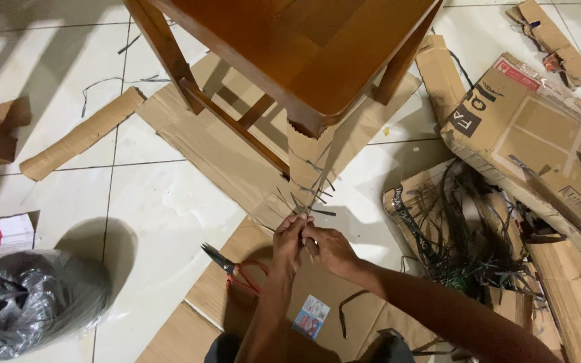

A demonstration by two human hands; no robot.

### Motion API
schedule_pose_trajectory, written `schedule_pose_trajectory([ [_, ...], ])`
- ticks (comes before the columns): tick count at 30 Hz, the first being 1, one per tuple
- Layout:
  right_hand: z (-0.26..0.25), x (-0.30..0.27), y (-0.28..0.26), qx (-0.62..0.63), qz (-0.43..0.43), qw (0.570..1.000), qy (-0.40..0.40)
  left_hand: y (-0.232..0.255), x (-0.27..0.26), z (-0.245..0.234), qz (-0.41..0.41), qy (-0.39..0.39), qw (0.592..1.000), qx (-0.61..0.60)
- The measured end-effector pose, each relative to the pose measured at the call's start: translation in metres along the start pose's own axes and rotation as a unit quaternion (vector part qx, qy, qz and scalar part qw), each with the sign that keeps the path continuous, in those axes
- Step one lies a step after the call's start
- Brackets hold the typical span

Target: Wrapping a wooden chair leg with protective cardboard and securing it with wire ties

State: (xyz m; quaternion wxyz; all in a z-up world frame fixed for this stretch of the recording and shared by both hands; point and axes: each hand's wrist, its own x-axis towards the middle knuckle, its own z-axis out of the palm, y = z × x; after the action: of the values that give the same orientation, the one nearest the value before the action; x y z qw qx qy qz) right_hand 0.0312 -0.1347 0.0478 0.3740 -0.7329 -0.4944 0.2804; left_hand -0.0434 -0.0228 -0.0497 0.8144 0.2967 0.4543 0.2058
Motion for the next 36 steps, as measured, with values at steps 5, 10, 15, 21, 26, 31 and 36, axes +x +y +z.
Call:
schedule_pose_trajectory([
  [5,-0.017,0.001,-0.011,-0.023,-0.006,1.0,-0.016,0.007,-0.01,0.001,0.016,0.018,0.999,0.041],
  [10,-0.019,0.02,-0.002,-0.034,0.003,0.997,0.07,-0.002,-0.007,-0.001,0.065,0.047,0.991,0.11],
  [15,-0.014,0.041,0.0,0.056,0.135,0.981,0.128,-0.004,-0.01,0.01,0.091,0.064,0.991,0.069],
  [21,0.01,0.052,0.015,0.143,0.274,0.942,0.133,0.004,-0.028,0.014,0.113,0.051,0.99,0.066],
  [26,0.022,0.055,0.034,0.148,0.3,0.933,0.13,-0.014,-0.017,0.0,0.126,0.016,0.988,0.091],
  [31,0.019,0.053,0.037,0.058,0.252,0.959,0.115,0.011,-0.028,0.005,0.004,-0.026,0.994,-0.108],
  [36,0.012,0.048,0.04,0.006,0.186,0.979,0.08,0.009,-0.003,-0.014,0.147,-0.001,0.888,0.435],
])
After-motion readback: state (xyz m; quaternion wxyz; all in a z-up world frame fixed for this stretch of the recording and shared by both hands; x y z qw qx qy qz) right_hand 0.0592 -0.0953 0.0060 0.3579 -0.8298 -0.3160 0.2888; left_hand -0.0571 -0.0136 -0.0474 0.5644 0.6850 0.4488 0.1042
